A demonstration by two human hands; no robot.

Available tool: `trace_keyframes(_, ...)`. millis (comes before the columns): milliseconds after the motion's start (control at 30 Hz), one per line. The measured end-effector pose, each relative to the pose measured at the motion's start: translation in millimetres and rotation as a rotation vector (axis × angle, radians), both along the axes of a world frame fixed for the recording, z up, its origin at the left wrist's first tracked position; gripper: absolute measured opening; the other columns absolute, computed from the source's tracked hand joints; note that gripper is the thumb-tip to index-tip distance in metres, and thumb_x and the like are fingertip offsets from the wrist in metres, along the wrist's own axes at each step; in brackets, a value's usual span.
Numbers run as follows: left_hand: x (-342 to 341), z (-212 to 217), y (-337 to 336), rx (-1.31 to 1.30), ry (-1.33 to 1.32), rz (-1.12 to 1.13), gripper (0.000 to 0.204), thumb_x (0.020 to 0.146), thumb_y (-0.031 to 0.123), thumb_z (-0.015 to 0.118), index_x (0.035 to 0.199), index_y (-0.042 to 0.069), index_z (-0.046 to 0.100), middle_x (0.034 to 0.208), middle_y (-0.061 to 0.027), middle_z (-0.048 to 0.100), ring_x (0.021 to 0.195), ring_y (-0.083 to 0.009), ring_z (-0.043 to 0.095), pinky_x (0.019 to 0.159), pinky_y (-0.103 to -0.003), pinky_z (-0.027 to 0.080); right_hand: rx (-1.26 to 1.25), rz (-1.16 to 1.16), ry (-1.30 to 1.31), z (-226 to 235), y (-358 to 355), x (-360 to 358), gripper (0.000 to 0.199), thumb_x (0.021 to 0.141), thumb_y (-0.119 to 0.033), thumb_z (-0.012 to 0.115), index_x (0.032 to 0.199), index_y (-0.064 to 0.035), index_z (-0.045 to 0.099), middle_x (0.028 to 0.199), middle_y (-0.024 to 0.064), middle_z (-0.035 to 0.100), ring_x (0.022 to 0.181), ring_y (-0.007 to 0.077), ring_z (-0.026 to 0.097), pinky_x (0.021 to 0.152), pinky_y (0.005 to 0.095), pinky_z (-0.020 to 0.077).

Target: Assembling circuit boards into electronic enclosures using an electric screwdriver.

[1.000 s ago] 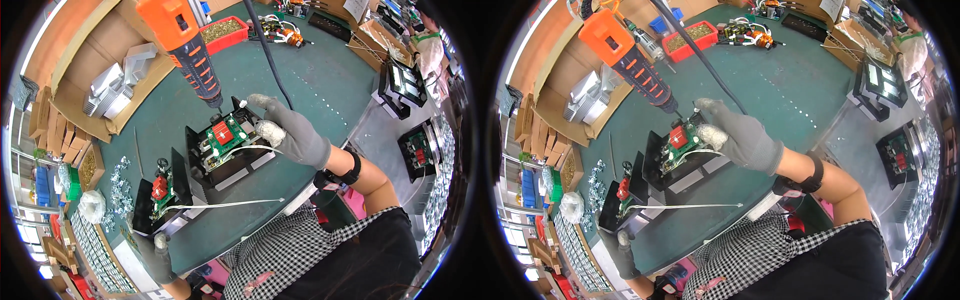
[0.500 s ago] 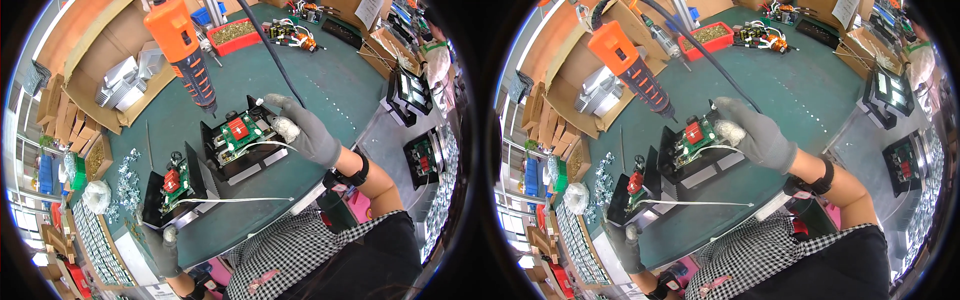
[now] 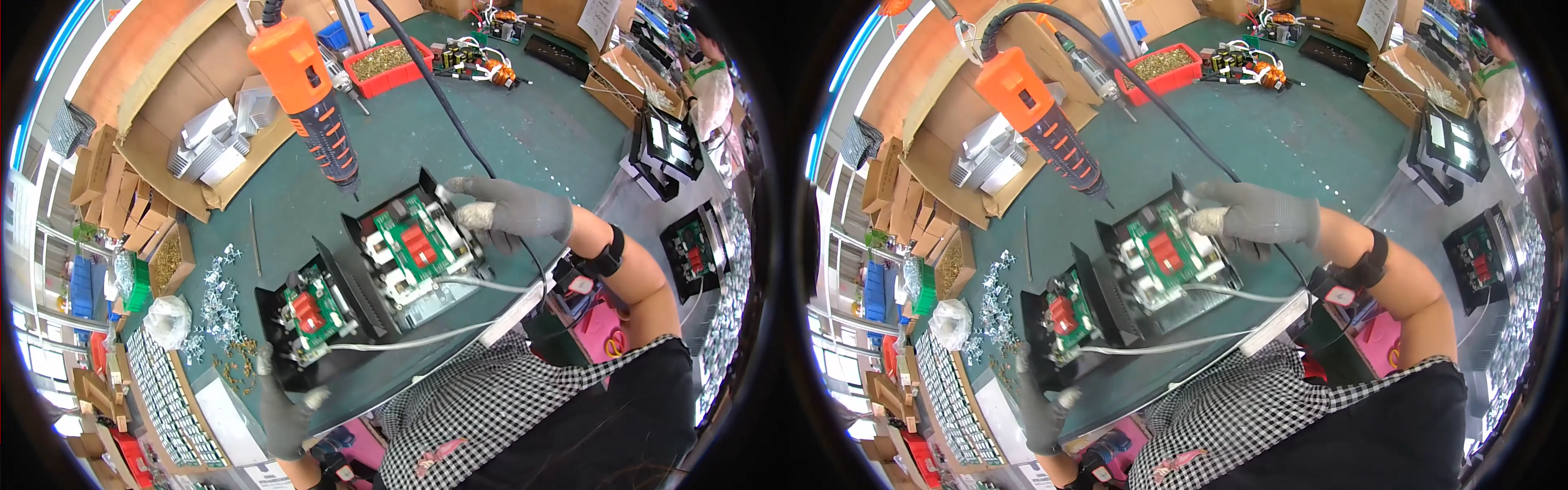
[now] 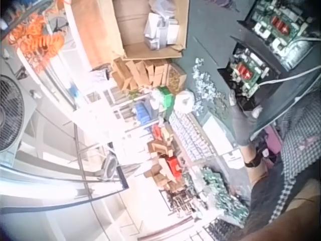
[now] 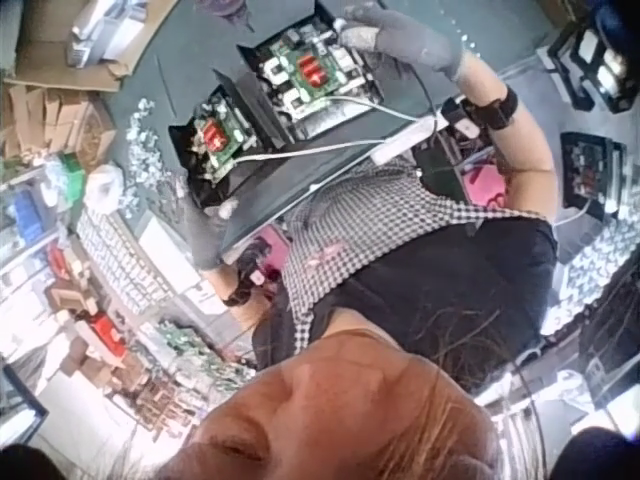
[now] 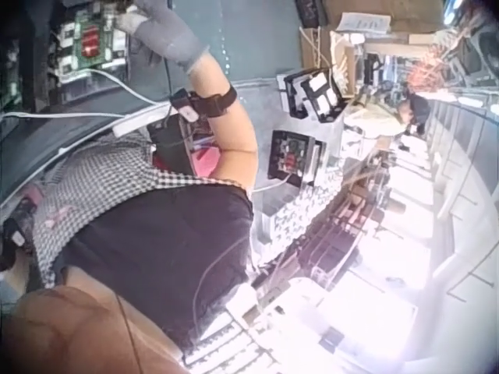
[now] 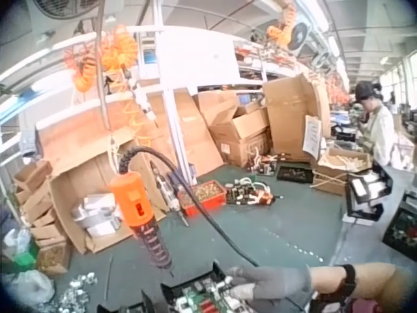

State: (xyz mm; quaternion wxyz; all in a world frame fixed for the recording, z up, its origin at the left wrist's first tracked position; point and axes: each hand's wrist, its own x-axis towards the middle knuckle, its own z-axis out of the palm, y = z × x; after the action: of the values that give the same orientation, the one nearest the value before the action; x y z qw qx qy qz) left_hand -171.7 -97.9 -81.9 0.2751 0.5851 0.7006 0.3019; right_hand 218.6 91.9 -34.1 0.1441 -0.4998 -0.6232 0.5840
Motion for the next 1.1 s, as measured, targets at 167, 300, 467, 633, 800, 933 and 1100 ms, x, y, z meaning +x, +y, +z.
trace_keyframes(167, -9.0, 31.1, -8.1, -0.027, 0.162, -0.234, 0.100, 0.070, 0.063, 0.075, 0.143, 0.004, 0.041, 0.081, -0.0133, 0.063, 0.070, -0.0291, 0.064, 0.064, -0.041, 0.049, -0.063, 0.158, -0.262, -15.0, -4.1, -17.4, 0.079, 0.086, -0.023, 0.061, 0.148, 0.0041, 0.022, 0.075, 0.0097, 0.062, 0.052, 0.0134, 0.057, 0.046, 0.0284, 0.0470)
trace_keyframes(300, 26.1, 80.4, 38.7, 0.121, 0.405, -0.352, 0.048, 0.084, 0.029, 0.071, 0.122, 0.002, 0.061, 0.100, -0.0135, 0.063, 0.080, -0.0278, 0.061, 0.072, -0.038, 0.048, 0.119, 0.012, -0.235, -66.0, 1.7, -11.2, 0.041, 0.081, -0.022, 0.062, 0.118, -0.0063, 0.057, 0.073, 0.0085, 0.061, 0.051, 0.0169, 0.059, 0.042, 0.0311, 0.0456)
trace_keyframes(467, 71.1, 57.2, 106.0, 0.560, 0.862, -0.796, 0.035, 0.075, 0.014, 0.067, 0.109, 0.012, 0.065, 0.109, -0.0083, 0.061, 0.112, -0.0317, 0.054, 0.102, -0.046, 0.039, 0.387, -0.010, -0.505, -30.3, -34.8, -0.6, 0.049, 0.080, -0.025, 0.061, 0.125, -0.0070, 0.056, 0.085, 0.0142, 0.069, 0.072, 0.0300, 0.068, 0.065, 0.0412, 0.0540)
trace_keyframes(633, 92.9, 17.4, 136.9, 0.486, 0.937, -0.980, 0.033, 0.073, 0.015, 0.068, 0.106, 0.014, 0.066, 0.109, -0.0085, 0.063, 0.115, -0.0307, 0.054, 0.109, -0.047, 0.034, 0.764, 0.067, -0.784, 25.3, -121.6, 32.3, 0.054, 0.076, -0.018, 0.062, 0.129, -0.0082, 0.057, 0.075, 0.0151, 0.065, 0.065, 0.0331, 0.065, 0.062, 0.0441, 0.0512)
trace_keyframes(800, 103.3, -8.8, 169.5, 0.346, 1.216, -1.222, 0.030, 0.073, 0.018, 0.068, 0.103, 0.019, 0.068, 0.108, -0.0044, 0.066, 0.102, -0.0259, 0.061, 0.098, -0.043, 0.041, 0.945, -0.227, -0.911, -20.9, -187.0, 112.5, 0.044, 0.079, -0.019, 0.064, 0.121, -0.0083, 0.062, 0.074, 0.0123, 0.065, 0.063, 0.0298, 0.065, 0.057, 0.0408, 0.0495)
trace_keyframes(933, 90.5, 17.7, 172.1, 0.486, 1.271, -1.275, 0.031, 0.074, 0.018, 0.064, 0.105, 0.022, 0.067, 0.100, 0.0000, 0.064, 0.087, -0.0226, 0.063, 0.083, -0.038, 0.048, 1.080, -0.511, -1.142, -28.2, -234.6, 172.6, 0.043, 0.070, -0.009, 0.064, 0.113, -0.0109, 0.061, 0.072, 0.0098, 0.064, 0.067, 0.0300, 0.066, 0.058, 0.0428, 0.0509)
trace_keyframes(1100, 138.6, 116.7, 126.1, 0.429, 1.209, -1.099, 0.048, 0.075, 0.007, 0.061, 0.122, 0.013, 0.063, 0.098, -0.0085, 0.063, 0.093, -0.0308, 0.061, 0.077, -0.041, 0.050, 1.065, -0.627, -1.423, -64.3, -233.8, 262.7, 0.031, 0.075, -0.010, 0.062, 0.105, -0.0129, 0.061, 0.077, 0.0066, 0.063, 0.070, 0.0267, 0.066, 0.061, 0.0413, 0.0511)
